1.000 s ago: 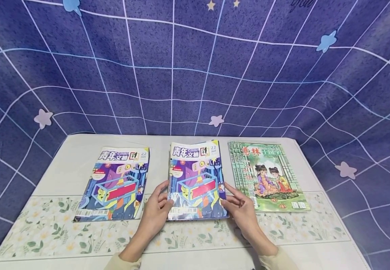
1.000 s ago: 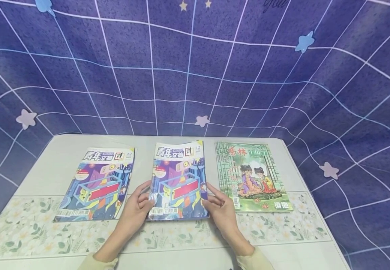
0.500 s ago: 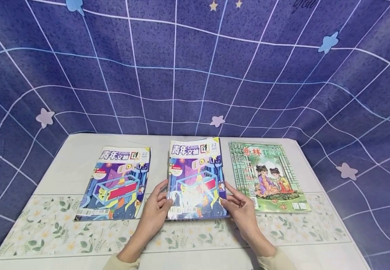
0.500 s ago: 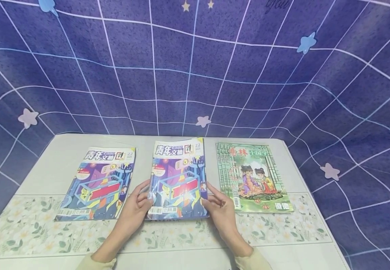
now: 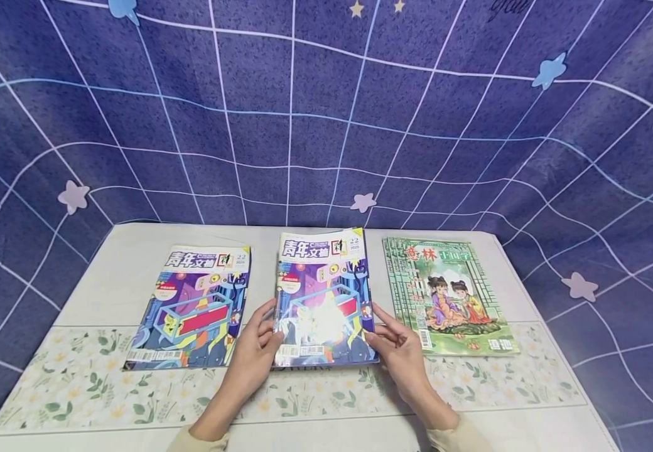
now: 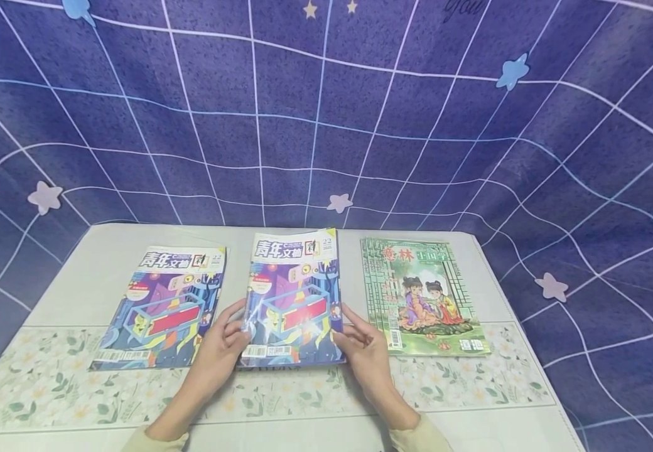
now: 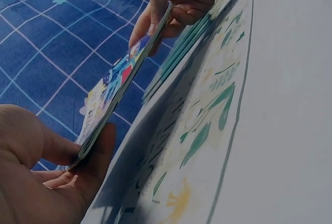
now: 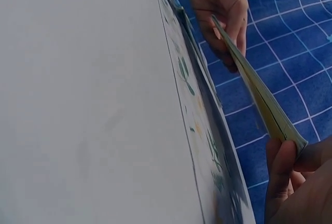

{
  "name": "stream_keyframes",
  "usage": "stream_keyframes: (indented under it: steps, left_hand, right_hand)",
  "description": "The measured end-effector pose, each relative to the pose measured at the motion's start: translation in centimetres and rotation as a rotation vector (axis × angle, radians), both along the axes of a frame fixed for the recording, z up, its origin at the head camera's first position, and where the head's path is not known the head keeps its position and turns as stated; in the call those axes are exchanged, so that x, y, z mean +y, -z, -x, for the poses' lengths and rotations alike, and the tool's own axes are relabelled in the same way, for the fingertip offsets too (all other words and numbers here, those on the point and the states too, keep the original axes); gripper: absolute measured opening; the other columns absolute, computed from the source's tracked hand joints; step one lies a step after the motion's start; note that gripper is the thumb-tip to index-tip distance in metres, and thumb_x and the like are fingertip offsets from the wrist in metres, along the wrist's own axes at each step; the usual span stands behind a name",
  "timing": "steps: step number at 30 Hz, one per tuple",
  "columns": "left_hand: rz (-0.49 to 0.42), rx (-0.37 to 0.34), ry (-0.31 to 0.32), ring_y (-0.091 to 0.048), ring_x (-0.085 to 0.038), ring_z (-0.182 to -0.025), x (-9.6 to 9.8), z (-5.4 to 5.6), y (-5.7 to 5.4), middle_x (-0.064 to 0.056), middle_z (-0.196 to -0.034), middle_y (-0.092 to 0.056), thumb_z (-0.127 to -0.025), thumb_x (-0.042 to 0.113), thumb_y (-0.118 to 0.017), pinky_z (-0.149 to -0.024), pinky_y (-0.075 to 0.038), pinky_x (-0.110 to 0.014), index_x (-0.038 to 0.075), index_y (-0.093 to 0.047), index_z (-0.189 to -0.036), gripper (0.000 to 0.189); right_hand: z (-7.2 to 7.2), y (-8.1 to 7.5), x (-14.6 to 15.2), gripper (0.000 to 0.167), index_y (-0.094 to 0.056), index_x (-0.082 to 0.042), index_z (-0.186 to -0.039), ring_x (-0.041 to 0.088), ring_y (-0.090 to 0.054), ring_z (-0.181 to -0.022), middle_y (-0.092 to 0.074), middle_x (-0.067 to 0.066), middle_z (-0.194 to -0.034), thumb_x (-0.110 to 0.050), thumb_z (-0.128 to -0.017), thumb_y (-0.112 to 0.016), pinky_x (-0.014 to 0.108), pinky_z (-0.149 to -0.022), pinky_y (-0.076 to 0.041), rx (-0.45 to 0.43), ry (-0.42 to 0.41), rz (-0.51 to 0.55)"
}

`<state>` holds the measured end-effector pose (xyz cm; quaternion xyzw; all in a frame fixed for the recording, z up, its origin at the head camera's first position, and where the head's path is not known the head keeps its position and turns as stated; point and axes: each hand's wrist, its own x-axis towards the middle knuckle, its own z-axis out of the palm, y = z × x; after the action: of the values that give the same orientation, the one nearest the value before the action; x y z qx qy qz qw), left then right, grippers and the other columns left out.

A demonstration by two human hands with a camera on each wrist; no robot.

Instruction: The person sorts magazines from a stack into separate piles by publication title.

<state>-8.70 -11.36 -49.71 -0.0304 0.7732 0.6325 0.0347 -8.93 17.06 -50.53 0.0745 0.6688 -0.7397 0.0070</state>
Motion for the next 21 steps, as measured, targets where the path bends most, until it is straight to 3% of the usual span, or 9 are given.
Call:
stream_keyframes:
  steps: [4,6,10,16,21]
  left_hand:
    - [0.023,0.008,-0.001,-0.071,-0.040,-0.131,-0.4,0.0,0.0,-0.026,-0.136,-0.072,-0.109,-0.002,-0.062,-0.101,-0.063,-0.040,0.010,-0.042,-0.170,0.065]
    - [0.026,0.008,0.006,-0.069,-0.043,-0.133,-0.6,0.1,-0.1,-0.029,-0.139,-0.070,-0.110,-0.002,-0.061,-0.103,-0.062,-0.046,0.010,-0.041,-0.171,0.065]
    - [0.054,0.009,0.012,-0.066,-0.046,-0.137,-1.1,0.2,0.0,-0.031,-0.144,-0.067,-0.111,-0.001,-0.059,-0.107,-0.060,-0.053,0.011,-0.039,-0.171,0.065]
    - [0.104,-0.010,0.005,-0.063,-0.046,-0.140,-2.0,0.2,0.2,-0.031,-0.147,-0.065,-0.111,0.000,-0.058,-0.111,-0.057,-0.055,0.015,-0.039,-0.172,0.065]
    - [0.164,-0.013,0.019,-0.065,-0.044,-0.138,-3.1,0.1,0.1,-0.029,-0.149,-0.064,-0.112,0.003,-0.058,-0.106,-0.059,-0.048,0.015,-0.036,-0.174,0.067]
  right_hand:
    - [0.0,0.1,-0.6,0.065,-0.063,-0.005,-0.155,0.010,-0.080,-0.086,-0.082,0.022,-0.109,0.014,-0.095,-0.076,0.016,-0.055,-0.052,-0.002,0.001,0.024]
    - [0.0,0.2,-0.9,0.065,-0.063,-0.005,-0.155,0.010,-0.079,-0.084,-0.082,0.022,-0.107,0.014,-0.094,-0.076,0.015,-0.053,-0.049,-0.002,0.007,0.031]
    - [0.0,0.4,-1.5,0.065,-0.063,-0.004,-0.155,0.011,-0.080,-0.086,-0.081,0.024,-0.107,0.016,-0.094,-0.076,0.016,-0.060,-0.055,0.005,0.015,0.047]
    - [0.1,0.6,-2.5,0.065,-0.063,-0.001,-0.154,0.013,-0.081,-0.091,-0.079,0.030,-0.110,0.017,-0.093,-0.075,0.024,-0.086,-0.065,0.021,0.003,0.054]
    - [0.1,0.7,-3.5,0.064,-0.063,-0.002,-0.154,0.012,-0.080,-0.091,-0.079,0.030,-0.110,0.015,-0.094,-0.076,0.024,-0.086,-0.065,0.022,-0.001,0.042]
